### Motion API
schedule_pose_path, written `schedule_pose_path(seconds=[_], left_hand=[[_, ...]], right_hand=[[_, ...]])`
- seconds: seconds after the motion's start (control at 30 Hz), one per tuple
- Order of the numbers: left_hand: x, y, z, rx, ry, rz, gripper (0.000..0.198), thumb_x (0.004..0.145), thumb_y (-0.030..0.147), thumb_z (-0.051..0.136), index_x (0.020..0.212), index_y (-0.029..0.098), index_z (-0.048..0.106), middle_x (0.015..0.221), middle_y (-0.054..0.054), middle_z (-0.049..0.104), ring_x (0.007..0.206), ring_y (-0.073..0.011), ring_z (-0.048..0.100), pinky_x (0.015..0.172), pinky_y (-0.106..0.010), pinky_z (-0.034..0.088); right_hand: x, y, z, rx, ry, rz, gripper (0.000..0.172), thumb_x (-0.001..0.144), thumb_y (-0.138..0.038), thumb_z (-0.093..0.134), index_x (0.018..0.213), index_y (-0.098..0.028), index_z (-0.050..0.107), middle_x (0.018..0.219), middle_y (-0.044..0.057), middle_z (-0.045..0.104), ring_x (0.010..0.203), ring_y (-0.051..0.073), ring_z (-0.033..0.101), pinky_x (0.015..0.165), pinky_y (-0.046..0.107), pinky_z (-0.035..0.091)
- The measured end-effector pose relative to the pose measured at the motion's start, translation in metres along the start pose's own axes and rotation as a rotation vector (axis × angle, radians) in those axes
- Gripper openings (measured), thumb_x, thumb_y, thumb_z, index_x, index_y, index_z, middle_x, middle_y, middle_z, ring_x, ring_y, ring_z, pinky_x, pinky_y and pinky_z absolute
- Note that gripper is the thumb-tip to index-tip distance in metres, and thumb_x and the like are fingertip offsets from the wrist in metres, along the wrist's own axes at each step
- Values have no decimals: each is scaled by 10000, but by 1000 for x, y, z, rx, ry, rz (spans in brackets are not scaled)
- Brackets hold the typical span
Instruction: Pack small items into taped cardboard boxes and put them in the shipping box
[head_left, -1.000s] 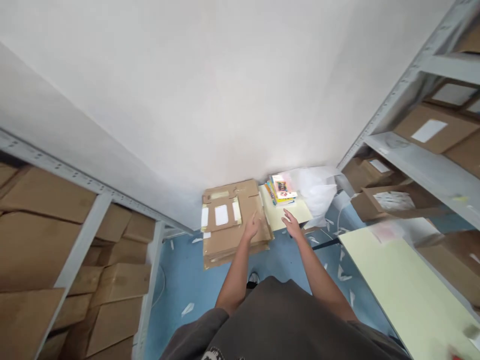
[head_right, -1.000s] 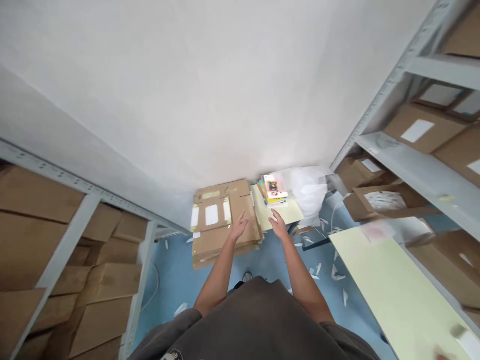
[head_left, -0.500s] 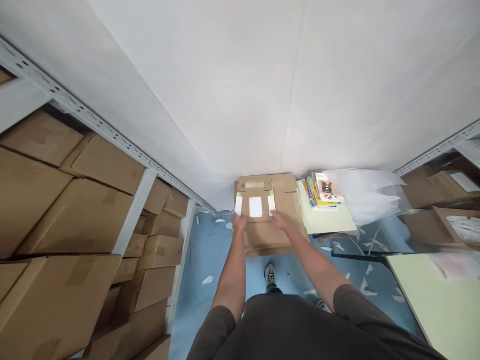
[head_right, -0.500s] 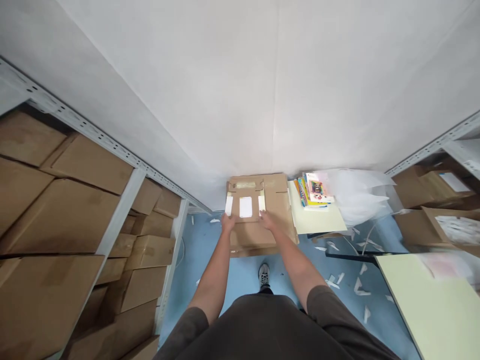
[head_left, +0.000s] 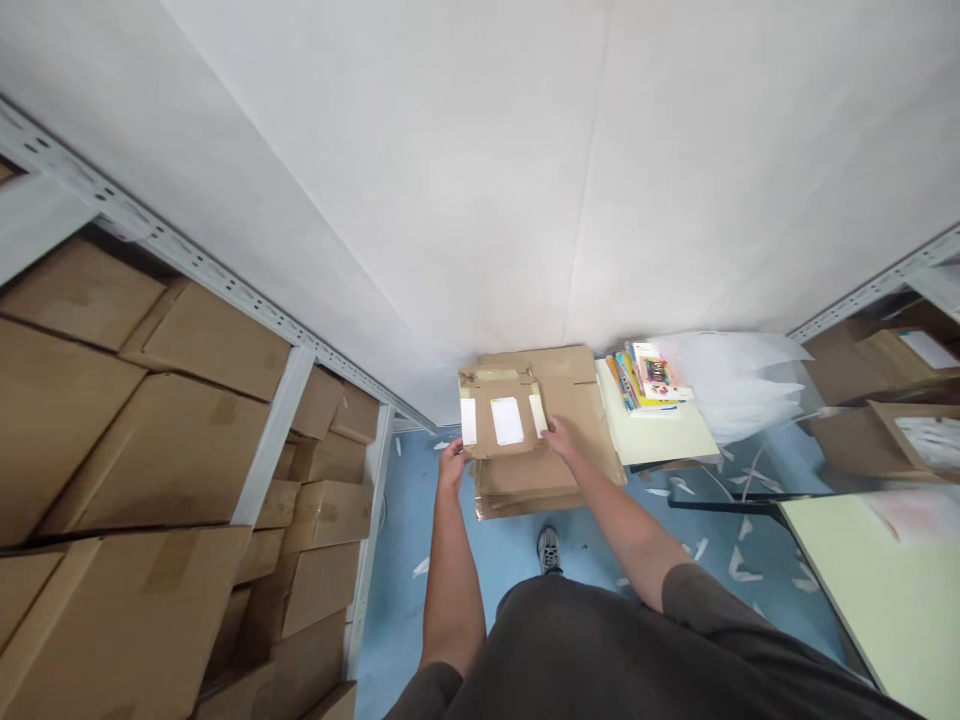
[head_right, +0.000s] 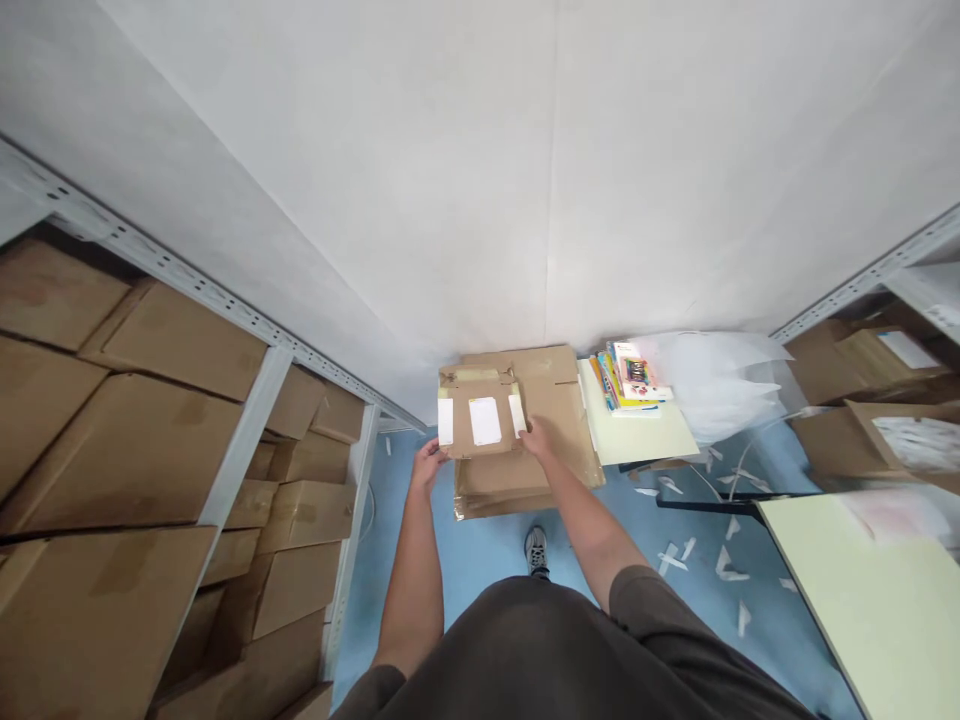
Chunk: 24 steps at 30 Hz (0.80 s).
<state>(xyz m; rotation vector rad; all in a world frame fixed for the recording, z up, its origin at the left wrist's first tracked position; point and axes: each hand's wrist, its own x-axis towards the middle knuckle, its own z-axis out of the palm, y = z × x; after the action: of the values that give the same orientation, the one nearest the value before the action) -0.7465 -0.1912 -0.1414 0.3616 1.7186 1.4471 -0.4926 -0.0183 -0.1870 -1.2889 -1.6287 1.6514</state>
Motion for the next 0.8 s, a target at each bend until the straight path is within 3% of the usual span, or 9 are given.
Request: schedule_pose_path(seconds=[0.23, 0.4, 0.5, 0.6, 0.67, 0.8], left_hand=[[-29, 25, 4, -44, -178, 37, 597, 586, 501, 915, 1077, 200, 759, 1082, -101, 792, 1011, -261, 729, 897, -375, 569], [-29, 48, 48, -3, -281, 38, 665, 564, 540, 925, 1097, 190, 737, 1057, -103, 788, 976, -248, 726, 858, -344, 550], [-31, 57, 98, -3, -366, 33, 766, 547, 506, 935, 1211, 193, 716, 1037, -88, 794, 895, -210, 724, 808, -308, 539], [-41, 63, 167, 24, -471, 43, 922, 586, 459, 915, 1428, 215, 629, 1065, -75, 803, 874, -192, 723, 806, -303, 535], [-56, 65, 222, 65, -572, 42, 920, 607, 430, 892, 1460, 222, 617, 1091, -75, 804, 896, -198, 728, 821, -312, 537], [-106, 63, 347, 147, -802, 51, 693, 629, 392, 847, 1289, 213, 735, 1205, -110, 786, 1013, -253, 730, 837, -338, 555]], right_hand=[[-19, -11, -41, 340, -17, 208, 490, 675, -320, 786, 1156, -261, 713, 1060, 55, 805, 912, 256, 758, 830, 417, 618], [-45, -25, -106, 497, -25, 110, 548, 588, -370, 874, 1097, -248, 709, 1047, 67, 807, 911, 260, 757, 784, 370, 603], [-70, -33, -161, 500, 54, 42, 587, 599, -415, 881, 1131, -247, 697, 1086, 75, 805, 927, 263, 753, 766, 350, 590], [-104, -35, -226, 480, 173, 10, 621, 636, -444, 867, 1198, -252, 682, 1139, 77, 798, 939, 263, 748, 741, 330, 572], [-133, -31, -275, 491, 252, -10, 623, 649, -448, 862, 1212, -254, 681, 1157, 76, 794, 947, 264, 746, 733, 325, 566], [-209, -14, -380, 530, 424, -54, 636, 641, -467, 874, 1214, -262, 689, 1189, 80, 785, 983, 280, 743, 739, 333, 576]])
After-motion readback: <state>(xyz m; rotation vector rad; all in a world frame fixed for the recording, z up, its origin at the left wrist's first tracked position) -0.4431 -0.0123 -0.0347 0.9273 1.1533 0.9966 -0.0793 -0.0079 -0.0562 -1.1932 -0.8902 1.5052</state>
